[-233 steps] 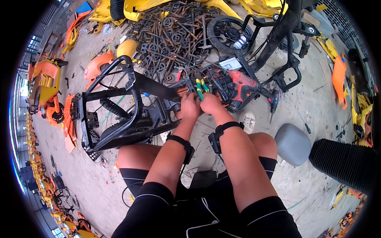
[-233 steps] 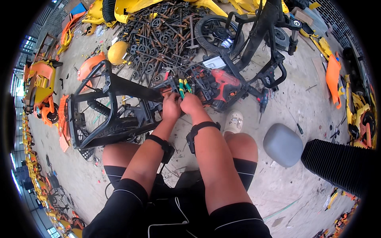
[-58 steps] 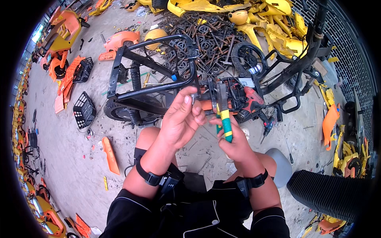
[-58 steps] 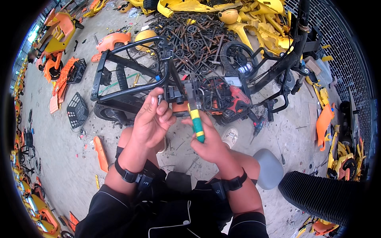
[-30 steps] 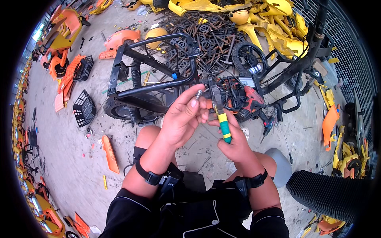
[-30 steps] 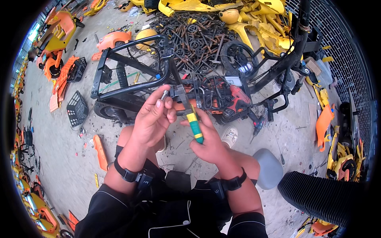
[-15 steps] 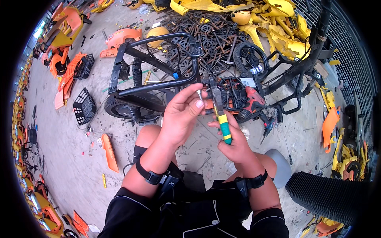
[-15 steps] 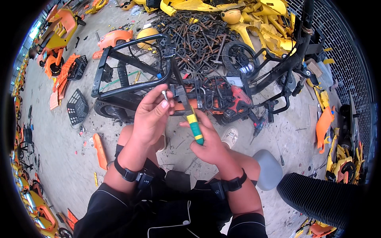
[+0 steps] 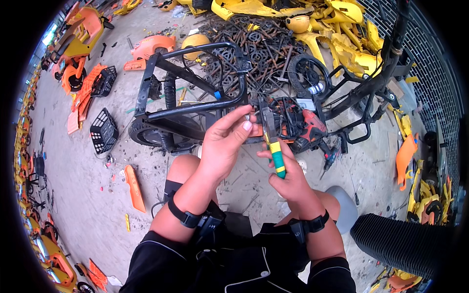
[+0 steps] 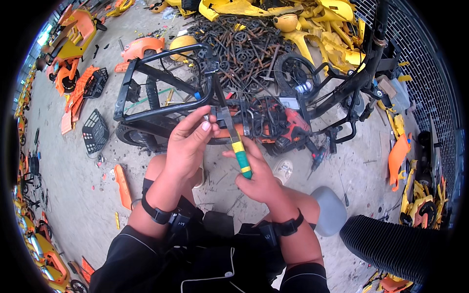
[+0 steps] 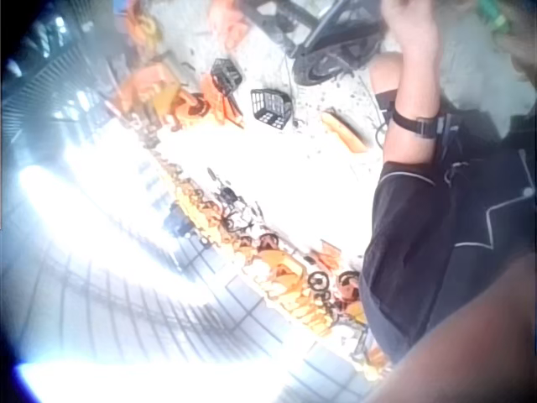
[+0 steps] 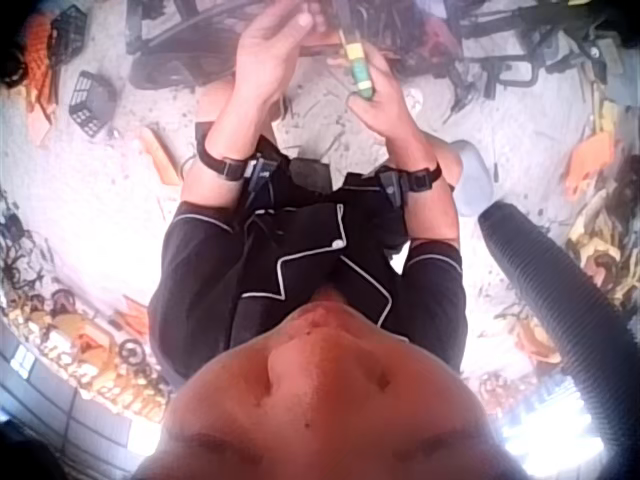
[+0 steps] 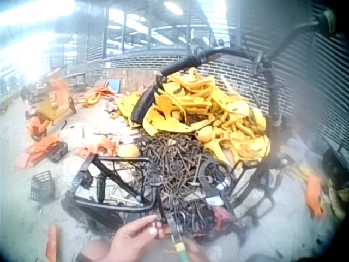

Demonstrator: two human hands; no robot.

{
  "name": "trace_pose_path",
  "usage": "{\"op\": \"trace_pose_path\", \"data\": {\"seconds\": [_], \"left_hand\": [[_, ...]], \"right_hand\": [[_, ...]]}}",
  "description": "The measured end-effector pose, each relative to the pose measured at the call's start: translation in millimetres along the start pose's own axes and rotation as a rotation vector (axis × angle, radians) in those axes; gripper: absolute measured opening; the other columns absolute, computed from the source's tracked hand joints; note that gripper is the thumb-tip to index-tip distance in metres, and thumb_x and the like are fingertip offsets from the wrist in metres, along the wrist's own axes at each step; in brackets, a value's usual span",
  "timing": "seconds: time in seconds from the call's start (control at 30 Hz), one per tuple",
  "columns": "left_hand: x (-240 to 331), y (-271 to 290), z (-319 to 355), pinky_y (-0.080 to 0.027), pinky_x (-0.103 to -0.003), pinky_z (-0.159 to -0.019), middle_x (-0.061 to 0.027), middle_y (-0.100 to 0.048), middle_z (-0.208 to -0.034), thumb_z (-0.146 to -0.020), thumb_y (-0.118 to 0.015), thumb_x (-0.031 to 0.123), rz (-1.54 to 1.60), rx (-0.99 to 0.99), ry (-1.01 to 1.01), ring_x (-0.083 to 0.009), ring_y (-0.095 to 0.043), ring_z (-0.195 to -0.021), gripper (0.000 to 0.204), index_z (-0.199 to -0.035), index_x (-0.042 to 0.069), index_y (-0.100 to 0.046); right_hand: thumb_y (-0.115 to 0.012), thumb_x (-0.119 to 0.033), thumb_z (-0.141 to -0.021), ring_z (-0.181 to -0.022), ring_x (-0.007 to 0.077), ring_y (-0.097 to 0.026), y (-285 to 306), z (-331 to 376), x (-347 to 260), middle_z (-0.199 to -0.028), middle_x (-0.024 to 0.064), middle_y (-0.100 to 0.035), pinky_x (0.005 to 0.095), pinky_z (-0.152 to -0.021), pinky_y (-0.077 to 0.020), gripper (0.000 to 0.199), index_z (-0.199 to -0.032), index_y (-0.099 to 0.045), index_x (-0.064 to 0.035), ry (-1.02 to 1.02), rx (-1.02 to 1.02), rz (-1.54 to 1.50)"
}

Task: The person cuts a zip tie using pliers, pulls a wire through the frame by hand, and then uses a power drill to remove a screw from the motorcycle electrical compartment.

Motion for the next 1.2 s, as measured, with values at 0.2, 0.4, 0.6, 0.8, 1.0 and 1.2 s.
{"op": "trace_pose_path", "data": {"seconds": [0.2,0.4,0.6,0.8,1.0,1.2], "left_hand": [[2,-1,3,-0.056,-0.033,-0.095,-0.0118,-0.067,-0.115,-0.099,-0.064,0.000,-0.080,-0.018,-0.069,-0.0184,-0.067,-0.103,0.035,-0.132,0.000,-0.056],[2,-8,5,-0.055,-0.030,-0.092,-0.0095,-0.067,-0.112,-0.094,-0.067,-0.005,-0.132,0.030,-0.160,-0.0163,-0.066,-0.101,0.036,-0.127,0.002,-0.055],[3,-6,7,-0.053,-0.026,-0.089,-0.0052,-0.066,-0.107,-0.092,-0.072,-0.004,-0.301,0.067,-0.188,-0.0116,-0.063,-0.099,0.037,-0.124,0.005,-0.057],[-4,-4,4,-0.052,-0.025,-0.088,-0.0034,-0.064,-0.105,-0.091,-0.072,-0.004,-0.299,0.096,-0.185,-0.0103,-0.062,-0.097,0.036,-0.123,0.004,-0.057],[-3,-2,2,-0.052,-0.025,-0.089,-0.0039,-0.064,-0.106,-0.093,-0.070,-0.004,-0.305,0.087,-0.200,-0.0105,-0.063,-0.097,0.030,-0.121,0.002,-0.059],[-3,-3,1,-0.052,-0.025,-0.088,-0.0045,-0.066,-0.106,-0.096,-0.067,-0.001,-0.305,0.094,-0.162,-0.0105,-0.064,-0.099,0.026,-0.121,0.002,-0.060]], "right_hand": [[-0.052,0.006,-0.070,-0.131,0.0208,-0.051,1,1,4,-0.152,0.0105,-0.044,0.0317,-0.095,-0.0451,0.059,-0.126,-0.067,-0.0005,0.021,-0.009,0.044],[-0.051,0.007,-0.070,-0.131,0.0208,-0.051,1,2,7,-0.153,0.0106,-0.043,0.0318,-0.095,-0.0455,0.060,-0.127,-0.067,-0.0022,0.032,0.006,0.057],[-0.052,0.006,-0.070,-0.128,0.0201,-0.051,0,1,13,-0.151,0.0097,-0.044,0.0312,-0.094,-0.0455,0.059,-0.126,-0.067,-0.0032,0.021,0.026,0.028],[-0.055,0.004,-0.071,-0.147,0.0369,-0.037,-2,2,17,-0.156,0.0199,-0.038,0.0436,-0.118,-0.0318,0.061,-0.129,-0.067,-0.0109,-0.063,0.013,-0.061],[-0.056,0.003,-0.071,-0.147,0.0378,-0.037,0,-3,6,-0.156,0.0203,-0.036,0.0431,-0.117,-0.0333,0.062,-0.130,-0.067,-0.0121,-0.041,-0.018,-0.056],[-0.056,0.003,-0.069,-0.146,0.0379,-0.038,1,-4,6,-0.156,0.0205,-0.036,0.0430,-0.116,-0.0345,0.063,-0.130,-0.068,-0.0122,-0.053,-0.012,-0.069]]}}
Point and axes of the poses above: each hand's wrist, its own z-axis away from the middle knuckle, its own y-axis out of the back of the hand, x = y × z, the point moved 1 cm from there along -z, towards the middle knuckle
